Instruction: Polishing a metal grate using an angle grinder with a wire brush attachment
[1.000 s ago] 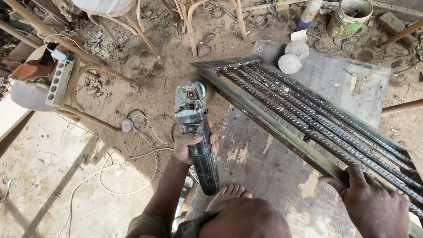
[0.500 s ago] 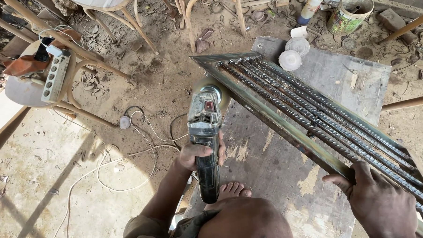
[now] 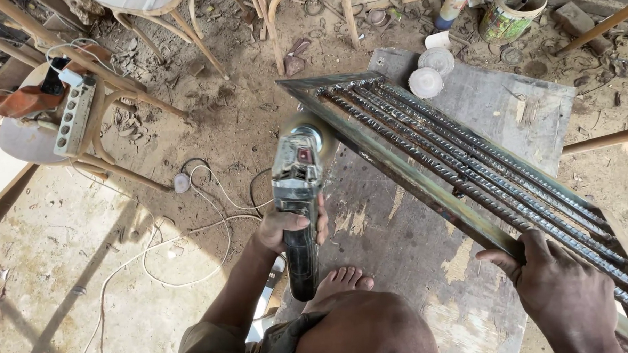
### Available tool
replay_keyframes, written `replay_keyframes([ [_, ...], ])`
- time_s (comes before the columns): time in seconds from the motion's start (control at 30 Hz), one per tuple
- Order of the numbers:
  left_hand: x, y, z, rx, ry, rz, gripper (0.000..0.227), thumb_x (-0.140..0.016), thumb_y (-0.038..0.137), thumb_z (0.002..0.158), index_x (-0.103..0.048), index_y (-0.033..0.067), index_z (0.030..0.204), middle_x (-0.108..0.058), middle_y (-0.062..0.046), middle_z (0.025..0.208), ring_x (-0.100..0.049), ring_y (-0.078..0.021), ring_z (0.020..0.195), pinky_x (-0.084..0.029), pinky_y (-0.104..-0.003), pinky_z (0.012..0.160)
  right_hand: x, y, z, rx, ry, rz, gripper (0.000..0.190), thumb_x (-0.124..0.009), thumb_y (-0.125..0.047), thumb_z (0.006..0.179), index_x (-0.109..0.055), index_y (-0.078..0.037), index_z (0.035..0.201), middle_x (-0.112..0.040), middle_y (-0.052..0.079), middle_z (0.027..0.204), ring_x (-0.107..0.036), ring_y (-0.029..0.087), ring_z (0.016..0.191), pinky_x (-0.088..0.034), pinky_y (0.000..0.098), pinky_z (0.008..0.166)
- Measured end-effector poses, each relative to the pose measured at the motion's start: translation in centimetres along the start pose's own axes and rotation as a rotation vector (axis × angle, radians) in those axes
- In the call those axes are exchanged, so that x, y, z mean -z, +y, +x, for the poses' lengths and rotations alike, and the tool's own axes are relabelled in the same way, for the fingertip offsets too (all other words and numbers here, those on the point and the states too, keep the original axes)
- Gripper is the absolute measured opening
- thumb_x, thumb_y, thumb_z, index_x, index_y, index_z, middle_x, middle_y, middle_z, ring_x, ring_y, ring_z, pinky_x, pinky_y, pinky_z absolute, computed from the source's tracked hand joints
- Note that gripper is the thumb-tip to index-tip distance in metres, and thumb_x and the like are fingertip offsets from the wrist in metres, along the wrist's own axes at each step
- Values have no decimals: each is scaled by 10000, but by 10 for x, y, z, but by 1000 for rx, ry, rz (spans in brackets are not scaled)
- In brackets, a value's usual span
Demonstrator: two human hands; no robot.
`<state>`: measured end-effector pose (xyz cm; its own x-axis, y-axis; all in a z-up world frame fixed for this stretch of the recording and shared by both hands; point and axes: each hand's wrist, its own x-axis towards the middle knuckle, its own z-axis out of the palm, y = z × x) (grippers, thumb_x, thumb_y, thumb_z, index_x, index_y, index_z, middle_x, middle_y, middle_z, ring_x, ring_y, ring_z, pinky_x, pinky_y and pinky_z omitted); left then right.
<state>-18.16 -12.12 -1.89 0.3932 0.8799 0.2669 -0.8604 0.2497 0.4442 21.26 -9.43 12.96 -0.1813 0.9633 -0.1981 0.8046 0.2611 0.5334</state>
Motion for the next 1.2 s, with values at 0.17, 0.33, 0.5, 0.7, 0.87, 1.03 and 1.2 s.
replay_keyframes([
  [0.17, -5, 0, 1, 44, -21, -8, 387, -699, -8, 830, -570, -9, 1195, -699, -149, 938, -699, -278, 720, -579, -386, 636, -5, 1, -2, 18, 13, -61, 720, -240, -861, 849, -580, -233, 941, -615, -114, 512, -490, 13, 303, -357, 172, 336],
  [0.33, -31, -10, -3, 123, -5, 127, 431, -731, 14, 790, -553, -30, 1179, -715, -145, 903, -674, -265, 640, -559, -368, 549, 3, -2, -2, -22, -32, -77, 696, -248, -844, 885, -590, -239, 916, -670, -136, 585, -569, 15, 345, -440, 162, 369],
  [0.5, -15, 0, -5, -27, 23, 165, 369, -725, -4, 829, -573, 12, 1165, -710, -119, 916, -689, -227, 721, -590, -359, 585, -14, -3, -5, -25, 18, -137, 736, -219, -911, 831, -576, -277, 934, -592, -140, 518, -480, 12, 316, -345, 171, 356],
  [0.7, -3, 18, -8, -41, 102, 125, 356, -677, -29, 831, -614, 4, 1180, -722, -152, 912, -702, -263, 688, -564, -356, 589, -9, -9, -8, -31, 34, -79, 728, -252, -894, 846, -594, -255, 924, -698, -119, 666, -607, 32, 391, -433, 180, 379],
  [0.87, 5, 26, -10, -24, 162, 101, 380, -703, -46, 824, -613, -12, 1193, -726, -161, 932, -708, -268, 691, -586, -371, 613, -6, -11, -9, -36, 41, -90, 727, -247, -903, 848, -577, -260, 919, -645, -139, 572, -555, 32, 354, -381, 183, 373],
  [1.03, 10, 37, -8, -58, 157, 157, 356, -698, -45, 833, -618, -2, 1176, -726, -169, 942, -711, -263, 701, -604, -380, 612, -8, -14, -10, -51, -35, -99, 752, -200, -919, 811, -567, -282, 968, -676, -152, 601, -621, 25, 397, -434, 177, 389],
  [1.2, 21, 45, -14, -123, 252, 221, 356, -707, -56, 821, -623, -16, 1165, -698, -158, 942, -704, -259, 713, -605, -368, 610, -10, -15, -10, -35, -64, -117, 813, -168, -908, 797, -568, -275, 1115, -657, -125, 496, -637, 29, 376, -452, 174, 372],
])
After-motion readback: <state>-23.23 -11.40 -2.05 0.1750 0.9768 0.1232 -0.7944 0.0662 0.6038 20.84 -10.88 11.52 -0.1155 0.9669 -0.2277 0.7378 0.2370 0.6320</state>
